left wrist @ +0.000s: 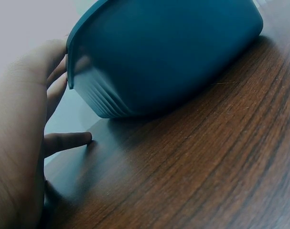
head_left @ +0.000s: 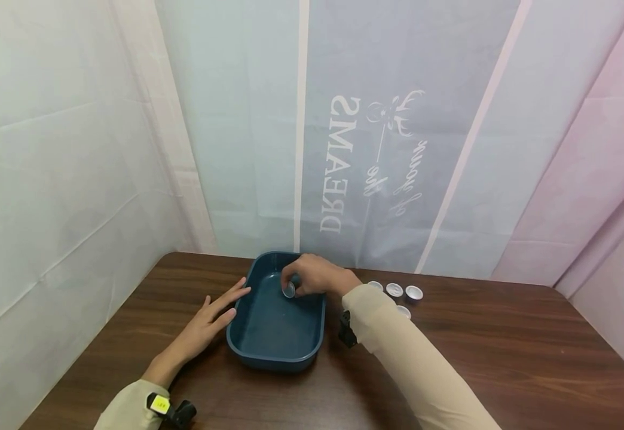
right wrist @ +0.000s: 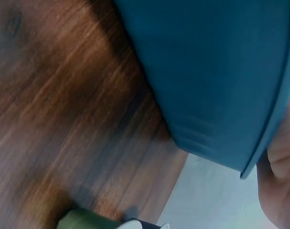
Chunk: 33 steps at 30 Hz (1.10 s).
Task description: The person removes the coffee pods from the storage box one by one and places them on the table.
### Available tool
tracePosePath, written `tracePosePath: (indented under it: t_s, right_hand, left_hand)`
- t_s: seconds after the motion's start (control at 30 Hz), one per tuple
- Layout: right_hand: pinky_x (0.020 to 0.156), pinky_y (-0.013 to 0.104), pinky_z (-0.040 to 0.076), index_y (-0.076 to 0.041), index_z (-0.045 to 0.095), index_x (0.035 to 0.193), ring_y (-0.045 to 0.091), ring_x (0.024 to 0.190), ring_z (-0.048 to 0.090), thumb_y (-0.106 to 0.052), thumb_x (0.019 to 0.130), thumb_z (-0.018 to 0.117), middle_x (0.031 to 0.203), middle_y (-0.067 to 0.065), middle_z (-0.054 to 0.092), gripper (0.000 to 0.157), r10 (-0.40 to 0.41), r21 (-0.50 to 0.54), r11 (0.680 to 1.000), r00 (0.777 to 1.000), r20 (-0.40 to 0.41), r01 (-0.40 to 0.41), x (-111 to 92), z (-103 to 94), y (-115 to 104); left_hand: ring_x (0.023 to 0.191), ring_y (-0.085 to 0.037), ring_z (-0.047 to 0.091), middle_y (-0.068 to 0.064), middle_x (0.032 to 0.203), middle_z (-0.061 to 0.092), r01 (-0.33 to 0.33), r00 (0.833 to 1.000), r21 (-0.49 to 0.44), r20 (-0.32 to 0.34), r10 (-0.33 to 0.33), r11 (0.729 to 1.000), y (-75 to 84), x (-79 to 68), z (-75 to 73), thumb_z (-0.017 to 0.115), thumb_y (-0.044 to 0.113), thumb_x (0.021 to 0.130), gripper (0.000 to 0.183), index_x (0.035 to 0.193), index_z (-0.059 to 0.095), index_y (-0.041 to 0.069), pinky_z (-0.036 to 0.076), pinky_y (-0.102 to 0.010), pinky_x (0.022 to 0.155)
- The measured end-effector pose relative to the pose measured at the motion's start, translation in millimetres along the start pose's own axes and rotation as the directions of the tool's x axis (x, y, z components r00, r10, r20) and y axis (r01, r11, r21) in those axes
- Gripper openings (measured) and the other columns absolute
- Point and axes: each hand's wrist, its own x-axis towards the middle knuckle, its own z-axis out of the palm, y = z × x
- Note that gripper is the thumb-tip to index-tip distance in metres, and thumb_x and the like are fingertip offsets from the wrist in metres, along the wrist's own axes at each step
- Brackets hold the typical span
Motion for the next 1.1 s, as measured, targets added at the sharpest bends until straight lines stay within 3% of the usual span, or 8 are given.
tracePosePath:
  t_s: [0.13, 0.3, 0.43, 0.8, 0.97, 1.1]
  right_hand:
    - [0.067, 0.018, 0.048, -0.025, 0.071, 0.1, 0.0, 0.071, 0.058, -0.013, 0.078, 0.078, 0.093, -0.016, 0.064, 0.026, -0.024, 0.042, 0.999, 0.998, -0.051, 0.026, -3.8, -4.2, 5.4]
    - [0.067, 0.018, 0.049, -0.022, 0.071, 0.102, 0.0, 0.071, 0.06, -0.012, 0.078, 0.078, 0.097, -0.012, 0.066, 0.027, -0.041, 0.113, 0.992, 0.992, -0.118, 0.054, -10.8, -13.2, 8.4]
    - [0.066, 0.02, 0.051, -0.02, 0.071, 0.103, 0.002, 0.072, 0.061, -0.011, 0.078, 0.079, 0.097, -0.011, 0.066, 0.027, -0.017, 0.184, 0.982, 0.983, -0.181, 0.051, -17.7, -20.4, 6.9]
    - [0.066, 0.027, 0.053, -0.021, 0.07, 0.104, 0.006, 0.073, 0.065, -0.017, 0.08, 0.078, 0.096, -0.012, 0.066, 0.026, 0.035, 0.343, 0.937, 0.958, -0.286, 0.068, -44.1, -35.5, 6.4]
    - [0.067, 0.031, 0.054, -0.021, 0.07, 0.104, 0.008, 0.075, 0.065, -0.017, 0.08, 0.079, 0.1, -0.012, 0.066, 0.026, 0.044, 0.388, 0.917, 0.939, -0.341, 0.097, -62.2, -41.9, 12.4]
    - [0.06, 0.033, 0.053, -0.02, 0.071, 0.102, 0.012, 0.072, 0.065, -0.015, 0.077, 0.082, 0.095, -0.009, 0.069, 0.028, 0.079, 0.426, 0.898, 0.91, -0.407, 0.113, -78.5, -46.5, 16.8]
  left_hand:
    - [0.14, -0.039, 0.022, -0.009, 0.156, 0.022, -0.005, 1.0, -0.004, -0.004, 0.005, 1.0, -0.1, 0.3, 0.9, 0.043, 0.004, 0.101, 0.046, 0.146, 0.04, 0.01, -0.007, -0.078, 0.094]
    - [0.141, -0.035, 0.022, -0.005, 0.157, 0.022, -0.008, 1.0, -0.001, 0.003, 0.008, 1.0, 1.6, -0.2, -0.4, 0.042, 0.008, 0.102, 0.046, 0.148, 0.039, 0.016, -0.006, -0.077, 0.094]
    - [0.141, -0.035, 0.021, -0.001, 0.158, 0.021, -0.009, 1.0, -0.003, 0.009, 0.009, 1.0, 3.0, -0.6, -1.1, 0.042, 0.012, 0.103, 0.046, 0.148, 0.038, 0.02, -0.007, -0.077, 0.094]
    - [0.14, -0.038, 0.022, -0.009, 0.157, 0.022, -0.026, 1.0, 0.004, 0.003, 0.026, 1.0, 0.6, -1.7, 0.2, 0.043, 0.01, 0.102, 0.047, 0.148, 0.038, 0.019, -0.006, -0.078, 0.094]
    - [0.139, -0.038, 0.023, -0.011, 0.156, 0.022, -0.04, 0.999, -0.018, -0.004, 0.04, 0.999, 1.2, -1.4, 1.0, 0.044, 0.004, 0.1, 0.049, 0.148, 0.039, 0.015, -0.006, -0.078, 0.093]
    - [0.139, -0.038, 0.024, -0.01, 0.157, 0.022, -0.044, 0.999, -0.025, -0.005, 0.043, 0.999, 0.8, -1.0, 0.5, 0.044, 0.004, 0.1, 0.049, 0.148, 0.039, 0.016, -0.006, -0.078, 0.093]
